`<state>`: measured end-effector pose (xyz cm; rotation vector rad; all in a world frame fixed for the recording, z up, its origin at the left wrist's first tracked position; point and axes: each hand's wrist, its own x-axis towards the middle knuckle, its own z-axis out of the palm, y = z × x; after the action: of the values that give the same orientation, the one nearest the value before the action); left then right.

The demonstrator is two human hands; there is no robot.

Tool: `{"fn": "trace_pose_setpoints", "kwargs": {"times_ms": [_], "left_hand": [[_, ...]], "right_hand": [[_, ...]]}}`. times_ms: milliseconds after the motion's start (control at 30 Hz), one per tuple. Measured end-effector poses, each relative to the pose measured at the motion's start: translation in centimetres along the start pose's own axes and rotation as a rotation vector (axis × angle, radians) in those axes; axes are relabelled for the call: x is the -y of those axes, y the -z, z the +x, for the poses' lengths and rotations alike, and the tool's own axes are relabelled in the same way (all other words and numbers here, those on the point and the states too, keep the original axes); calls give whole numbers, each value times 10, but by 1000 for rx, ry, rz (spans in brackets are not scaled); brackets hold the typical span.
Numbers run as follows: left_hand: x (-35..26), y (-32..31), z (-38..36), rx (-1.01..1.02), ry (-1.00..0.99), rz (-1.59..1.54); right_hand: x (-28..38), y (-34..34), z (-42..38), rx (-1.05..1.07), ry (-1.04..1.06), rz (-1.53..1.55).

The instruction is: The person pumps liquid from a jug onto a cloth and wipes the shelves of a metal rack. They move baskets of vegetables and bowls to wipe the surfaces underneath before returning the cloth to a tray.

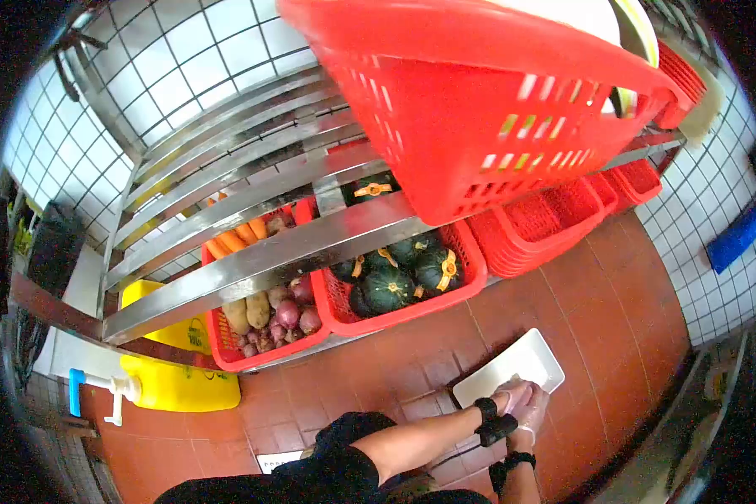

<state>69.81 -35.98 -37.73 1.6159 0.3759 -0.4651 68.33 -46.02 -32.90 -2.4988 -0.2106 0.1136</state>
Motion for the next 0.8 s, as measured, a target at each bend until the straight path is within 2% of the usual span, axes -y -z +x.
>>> {"fn": "trace_pose_setpoints", "kwargs": {"times_ms": [100,133,167,200,267,300,367,400,467,533,567,633,667,733,767,800], "left_hand": [[6,-16,3,-70,31,-216],[12,-25,11,-90,33,-285],[12,-17,16,-132,31,-361],[-22,5,-18,-20,50,-631],[-43,18,-28,-36,82,-673],[-52,23,-33,-43,100,-695],[-52,34,-35,-79,-24,-540],[-22,30,-3,-39,-70,-416],[-10,4,-2,-236,14,-594],[-34,11,-19,-251,-2,-425],[-45,19,-30,-261,-8,-342],[-49,23,-38,-260,-201,-363],[-52,27,-41,-281,-267,-348],[-59,39,-47,-331,-388,-368],[-65,48,-53,-336,-334,-382],[-87,66,-78,-392,-280,-335]], "right_hand": [[1,-1,0,-15,14,54],[-13,-5,6,39,-1,80],[-20,-10,15,62,-63,321],[-32,-11,19,77,-142,555],[-22,-1,31,123,-378,1033],[-5,11,29,151,-376,939],[30,30,24,190,-370,747],[7,20,28,275,-336,808],[20,39,15,376,-363,1005],[26,52,13,439,-347,1117],[26,57,17,404,-408,1187],[47,73,14,337,-532,1323],[32,77,20,389,-558,1442],[27,76,27,268,-159,1193],[22,77,28,202,36,1062],[6,67,37,211,-80,1245]]}}
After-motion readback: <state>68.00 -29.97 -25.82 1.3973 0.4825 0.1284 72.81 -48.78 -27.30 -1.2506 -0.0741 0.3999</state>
